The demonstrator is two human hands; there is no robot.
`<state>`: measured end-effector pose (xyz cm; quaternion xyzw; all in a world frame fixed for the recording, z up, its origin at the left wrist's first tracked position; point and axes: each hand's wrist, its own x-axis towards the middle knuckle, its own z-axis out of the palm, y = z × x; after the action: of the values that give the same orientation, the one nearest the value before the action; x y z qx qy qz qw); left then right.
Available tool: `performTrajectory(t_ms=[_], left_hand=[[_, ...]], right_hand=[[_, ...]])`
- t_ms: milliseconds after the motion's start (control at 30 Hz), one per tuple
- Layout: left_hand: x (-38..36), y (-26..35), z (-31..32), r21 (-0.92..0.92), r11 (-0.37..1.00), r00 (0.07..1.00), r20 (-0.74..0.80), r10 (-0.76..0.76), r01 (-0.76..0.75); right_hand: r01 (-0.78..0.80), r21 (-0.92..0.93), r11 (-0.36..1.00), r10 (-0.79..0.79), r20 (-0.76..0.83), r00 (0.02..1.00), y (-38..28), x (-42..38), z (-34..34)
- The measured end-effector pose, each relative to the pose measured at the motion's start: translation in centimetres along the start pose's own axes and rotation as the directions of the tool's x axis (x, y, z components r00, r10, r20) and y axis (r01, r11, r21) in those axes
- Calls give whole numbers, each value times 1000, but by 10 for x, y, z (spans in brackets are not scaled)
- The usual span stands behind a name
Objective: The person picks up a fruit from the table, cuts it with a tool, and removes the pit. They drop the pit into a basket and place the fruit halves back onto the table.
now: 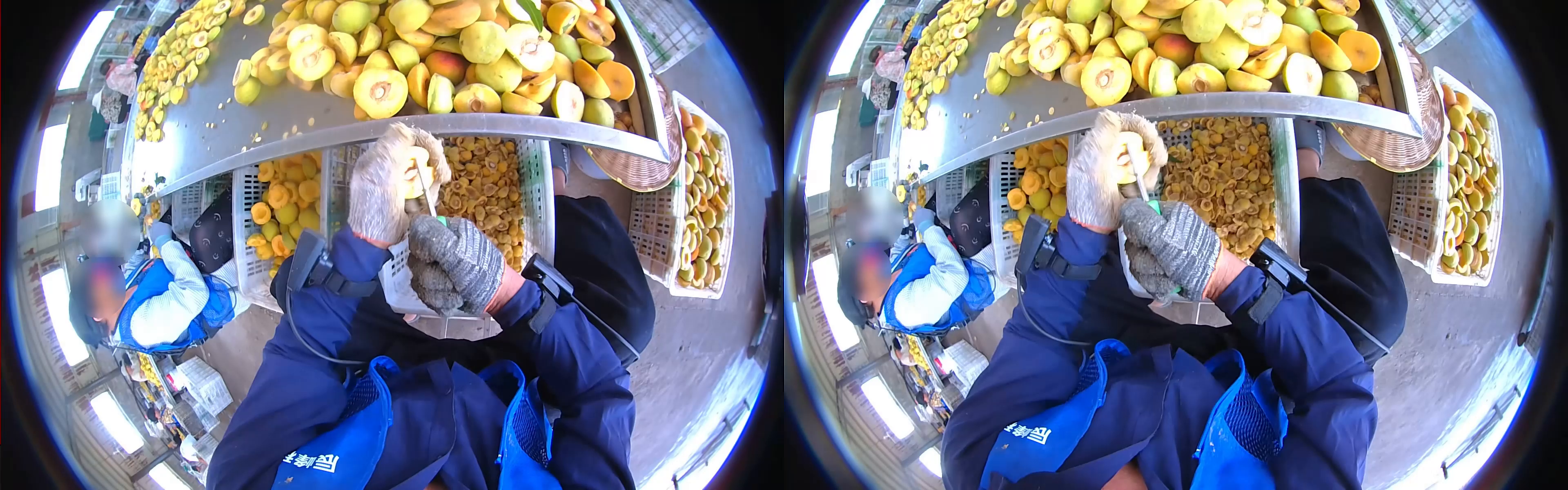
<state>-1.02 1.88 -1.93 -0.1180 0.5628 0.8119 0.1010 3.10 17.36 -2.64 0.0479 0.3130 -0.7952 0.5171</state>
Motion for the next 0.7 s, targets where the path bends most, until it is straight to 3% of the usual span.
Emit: performTrajectory(t_ms=[67,167,200,233,267,300,367,433,467,500,533,567,600,633,667,700], left_hand=[[-2,5,0,-31,999,999,-34,-40,39],[3,12,-3,-65,984,986,-5,-166,165],[5,9,-5,21,995,995,11,-100,100],[5,8,-6,107,994,999,30,-37,34],[1,8,-5,258,961,995,19,101,-103],[-1,3,-3,258,961,995,20,101,-103],[-2,-9,1,202,947,940,-184,288,-250],[-3,-12,3,160,945,934,-173,313,-287],[-2,-17,-3,278,929,928,-211,307,-244],[-1,-14,-3,389,900,919,-248,306,-195],[1,-12,-2,389,900,919,-249,306,-194],[2,-7,0,163,984,979,-175,107,-78],[3,-2,4,-56,996,996,-52,-76,73],[3,0,6,-55,996,996,-52,-78,75],[1,1,8,-62,994,991,-91,-93,88],[0,2,9,-69,993,986,-129,-104,96]], right_hand=[[98,-336,937,-98,17,995,0,2,-4],[12,-332,943,-15,-7,1000,-5,5,-7],[203,-489,848,-185,86,979,-4,5,-10],[200,-488,850,-181,87,980,-3,4,-10],[45,-206,977,-28,86,996,-4,3,-9],[-130,92,987,117,129,985,-6,2,-8],[-71,21,997,68,113,991,-7,-1,-3],[-118,228,966,67,221,973,-4,-2,-2],[-119,229,966,68,221,973,-7,-2,-1],[-72,-18,997,73,102,992,-14,-2,0],[-50,-267,962,48,-15,999,-19,-2,-1],[-51,-266,963,49,-15,999,-17,0,-6],[143,-486,862,-106,103,989,-16,2,-11],[334,-649,683,-223,250,942,-15,4,-14],[-9,-335,942,40,85,996,-15,3,-16],[-10,-333,943,40,86,996,-15,2,-16]])
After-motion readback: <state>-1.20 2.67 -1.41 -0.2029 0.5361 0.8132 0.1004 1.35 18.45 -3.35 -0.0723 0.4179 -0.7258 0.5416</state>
